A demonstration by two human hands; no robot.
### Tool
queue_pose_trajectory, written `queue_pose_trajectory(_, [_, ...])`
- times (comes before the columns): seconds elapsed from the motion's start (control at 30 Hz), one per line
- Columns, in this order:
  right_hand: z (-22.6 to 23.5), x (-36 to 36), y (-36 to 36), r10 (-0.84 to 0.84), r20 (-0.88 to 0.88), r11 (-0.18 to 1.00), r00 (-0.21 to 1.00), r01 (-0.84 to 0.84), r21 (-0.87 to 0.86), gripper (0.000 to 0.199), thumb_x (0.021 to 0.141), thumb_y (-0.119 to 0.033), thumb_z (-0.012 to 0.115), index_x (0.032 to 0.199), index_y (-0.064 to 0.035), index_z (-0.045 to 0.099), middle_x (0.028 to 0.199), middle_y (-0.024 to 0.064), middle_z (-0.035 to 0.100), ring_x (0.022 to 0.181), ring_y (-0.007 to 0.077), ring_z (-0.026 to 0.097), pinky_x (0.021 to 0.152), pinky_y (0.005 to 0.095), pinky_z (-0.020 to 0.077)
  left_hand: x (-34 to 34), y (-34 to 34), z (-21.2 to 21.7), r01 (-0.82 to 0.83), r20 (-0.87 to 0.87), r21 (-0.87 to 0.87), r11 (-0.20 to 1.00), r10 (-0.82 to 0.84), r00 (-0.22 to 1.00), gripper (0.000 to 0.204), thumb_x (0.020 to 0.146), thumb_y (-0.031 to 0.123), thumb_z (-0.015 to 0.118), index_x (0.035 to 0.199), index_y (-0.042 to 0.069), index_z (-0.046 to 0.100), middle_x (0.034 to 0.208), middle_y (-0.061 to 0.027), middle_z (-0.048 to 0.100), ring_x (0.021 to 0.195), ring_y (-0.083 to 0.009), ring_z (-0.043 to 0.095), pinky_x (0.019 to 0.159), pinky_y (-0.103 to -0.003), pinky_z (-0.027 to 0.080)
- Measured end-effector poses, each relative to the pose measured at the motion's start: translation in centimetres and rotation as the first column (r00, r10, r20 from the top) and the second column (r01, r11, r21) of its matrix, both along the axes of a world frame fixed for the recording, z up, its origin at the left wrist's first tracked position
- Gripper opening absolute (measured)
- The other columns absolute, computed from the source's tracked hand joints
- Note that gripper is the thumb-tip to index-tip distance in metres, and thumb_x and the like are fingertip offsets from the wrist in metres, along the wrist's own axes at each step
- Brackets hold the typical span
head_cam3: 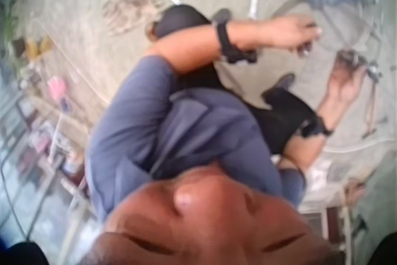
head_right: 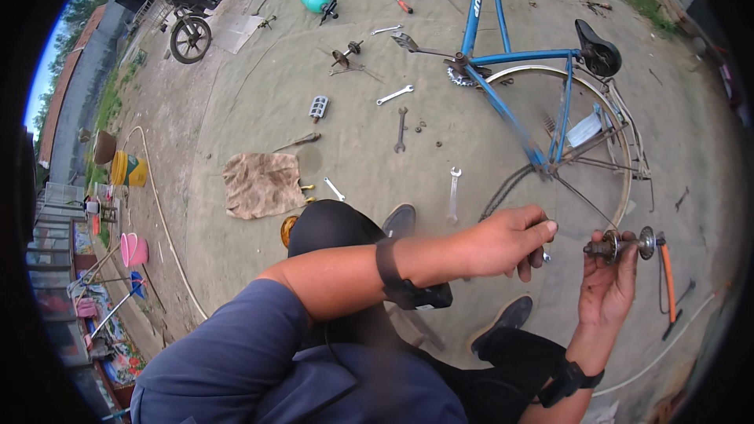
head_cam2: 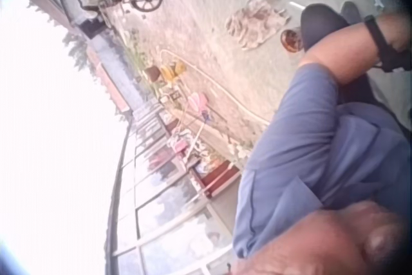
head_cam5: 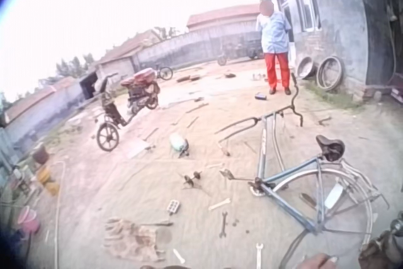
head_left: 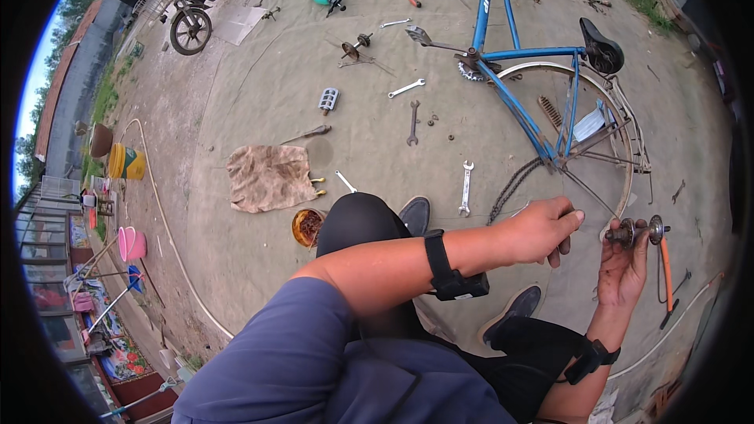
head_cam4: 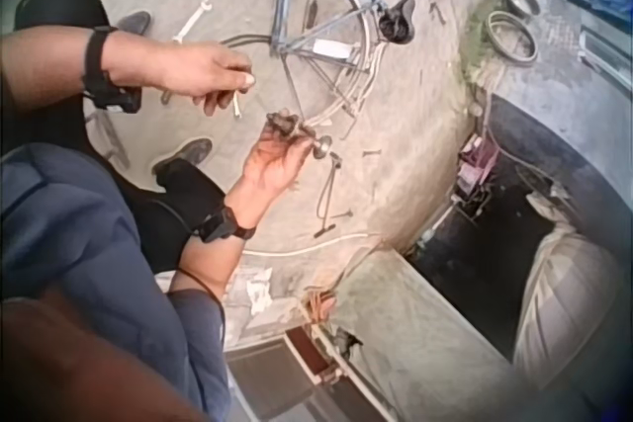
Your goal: The person assembles a bicycle hub by inserting ball bearings into the hub body and then sliding the axle through the bearings. They continue to manipulate the hub components, adding washers and adjusting the assembly by hand.
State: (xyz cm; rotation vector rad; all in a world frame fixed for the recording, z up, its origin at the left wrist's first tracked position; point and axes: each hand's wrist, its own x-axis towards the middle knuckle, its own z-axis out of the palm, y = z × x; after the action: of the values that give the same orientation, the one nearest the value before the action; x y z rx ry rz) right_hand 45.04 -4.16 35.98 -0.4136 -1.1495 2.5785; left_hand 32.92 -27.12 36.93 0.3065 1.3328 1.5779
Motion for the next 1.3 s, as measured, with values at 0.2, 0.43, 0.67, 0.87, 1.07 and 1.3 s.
queue_pose_trajectory(0.2, [0.2,0.0,-1.1,-0.012,0.043,0.999,0.999,0.009,0.053,0.030,0.109,-0.029,0.054,0.130,-0.0068,0.058,0.123,0.0112,0.068,0.115,0.0283,0.068,0.091,0.0385,0.0612,1.5,1.2,0.1,0.101,0.185,0.146,0.984,-0.127,0.975,0.051,0.111,0.052,0.038,0.106,0.005,0.057,0.078,-0.0061,0.064,0.061,-0.0167,0.068,0.050,-0.027,0.048])
queue_pose_trajectory(0.43, [0.6,-0.1,-1.7,0.112,-0.008,0.993,0.994,-0.112,0.021,0.030,0.109,-0.030,0.054,0.133,-0.0106,0.056,0.123,0.0083,0.068,0.115,0.0280,0.068,0.064,0.0348,0.0574,2.5,1.7,0.6,0.103,0.392,0.285,0.953,-0.214,0.895,0.057,0.109,0.058,0.037,0.107,0.005,0.058,0.076,-0.0077,0.064,0.061,-0.0194,0.069,0.048,-0.027,0.048])
queue_pose_trajectory(0.67, [-0.1,0.1,-2.1,0.085,-0.025,0.996,0.996,-0.084,0.029,0.030,0.109,-0.030,0.053,0.134,-0.0120,0.055,0.125,0.0072,0.067,0.119,0.0285,0.065,0.060,0.0313,0.0537,3.0,2.1,-0.2,-0.009,0.587,0.358,0.934,-0.218,0.779,0.059,0.108,0.061,0.039,0.105,0.005,0.060,0.073,-0.0073,0.061,0.055,-0.0229,0.067,0.042,-0.029,0.044])
queue_pose_trajectory(0.87, [0.4,0.1,-2.1,0.166,-0.071,0.985,0.984,-0.163,0.047,0.028,0.109,-0.028,0.054,0.132,-0.0119,0.056,0.127,0.0081,0.066,0.121,0.0290,0.063,0.068,0.0325,0.0555,3.1,2.2,-0.7,-0.041,0.515,0.430,0.902,-0.208,0.831,0.051,0.108,0.055,0.047,0.104,0.006,0.060,0.076,-0.0075,0.064,0.059,-0.0186,0.068,0.044,-0.027,0.046])
queue_pose_trajectory(1.07, [0.7,-1.0,-4.2,0.068,-0.053,0.998,0.996,-0.069,-0.007,0.025,0.107,-0.022,0.058,0.128,-0.0089,0.061,0.121,0.0106,0.071,0.119,0.0329,0.067,0.084,0.0414,0.0599,1.4,1.1,1.5,0.062,-0.042,0.207,0.976,-0.055,0.998,0.039,0.111,0.039,0.047,0.110,0.003,0.061,0.079,-0.0030,0.063,0.064,-0.0135,0.066,0.058,-0.026,0.050])
queue_pose_trajectory(1.3, [1.4,-1.3,-5.1,0.017,0.046,1.000,0.999,-0.017,-0.005,0.029,0.099,-0.027,0.072,0.120,-0.0100,0.061,0.116,0.0085,0.069,0.117,0.0323,0.066,0.100,0.0501,0.0507,0.9,1.3,1.3,-0.107,-0.950,0.042,0.993,0.072,0.303,0.029,0.094,0.025,0.073,0.108,0.002,0.064,0.088,-0.0189,0.069,0.076,-0.0379,0.068,0.064,-0.042,0.054])
